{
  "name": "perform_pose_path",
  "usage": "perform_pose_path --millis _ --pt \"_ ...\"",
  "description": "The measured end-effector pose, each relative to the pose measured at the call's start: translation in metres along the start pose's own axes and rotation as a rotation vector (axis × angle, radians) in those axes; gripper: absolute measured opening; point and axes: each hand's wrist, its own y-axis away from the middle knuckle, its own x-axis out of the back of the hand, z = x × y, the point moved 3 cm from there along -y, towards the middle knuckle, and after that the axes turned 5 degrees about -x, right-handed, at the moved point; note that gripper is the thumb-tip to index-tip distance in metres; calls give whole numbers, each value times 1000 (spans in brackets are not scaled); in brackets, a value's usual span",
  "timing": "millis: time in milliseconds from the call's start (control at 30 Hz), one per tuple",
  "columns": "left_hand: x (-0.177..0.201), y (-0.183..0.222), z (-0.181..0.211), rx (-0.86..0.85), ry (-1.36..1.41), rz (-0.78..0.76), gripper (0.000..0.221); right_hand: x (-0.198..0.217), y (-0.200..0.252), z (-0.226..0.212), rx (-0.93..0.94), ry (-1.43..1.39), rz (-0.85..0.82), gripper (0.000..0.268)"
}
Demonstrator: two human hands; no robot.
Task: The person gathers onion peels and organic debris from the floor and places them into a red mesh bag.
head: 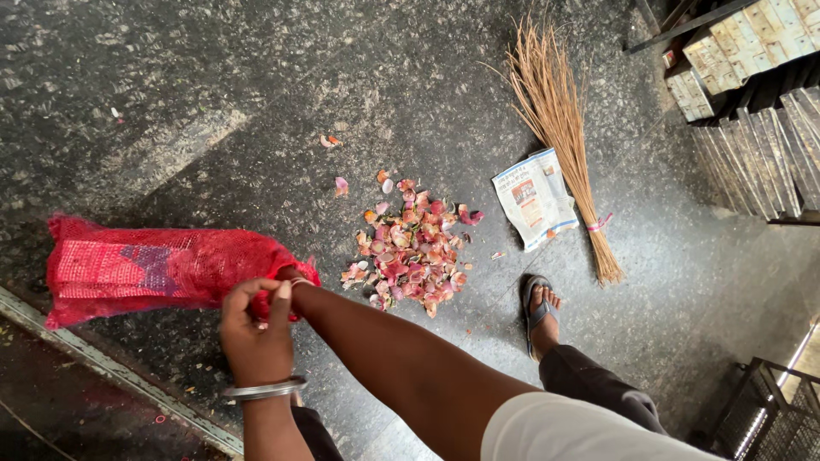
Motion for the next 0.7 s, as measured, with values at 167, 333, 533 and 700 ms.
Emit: perform_pose_path --millis 167,333,533,700 --pt "10 0 -11 35 264 82 14 12 47 -23 38 486 -92 36" --pt "7 4 0 76 492 103 14 15 143 -55 362 646 -28 50" --pt "5 10 -3 216 404 136 14 29 169 -90 -186 1041 436 69" --pt "2 10 -11 55 421 72 14 7 91 -48 153 607 332 38"
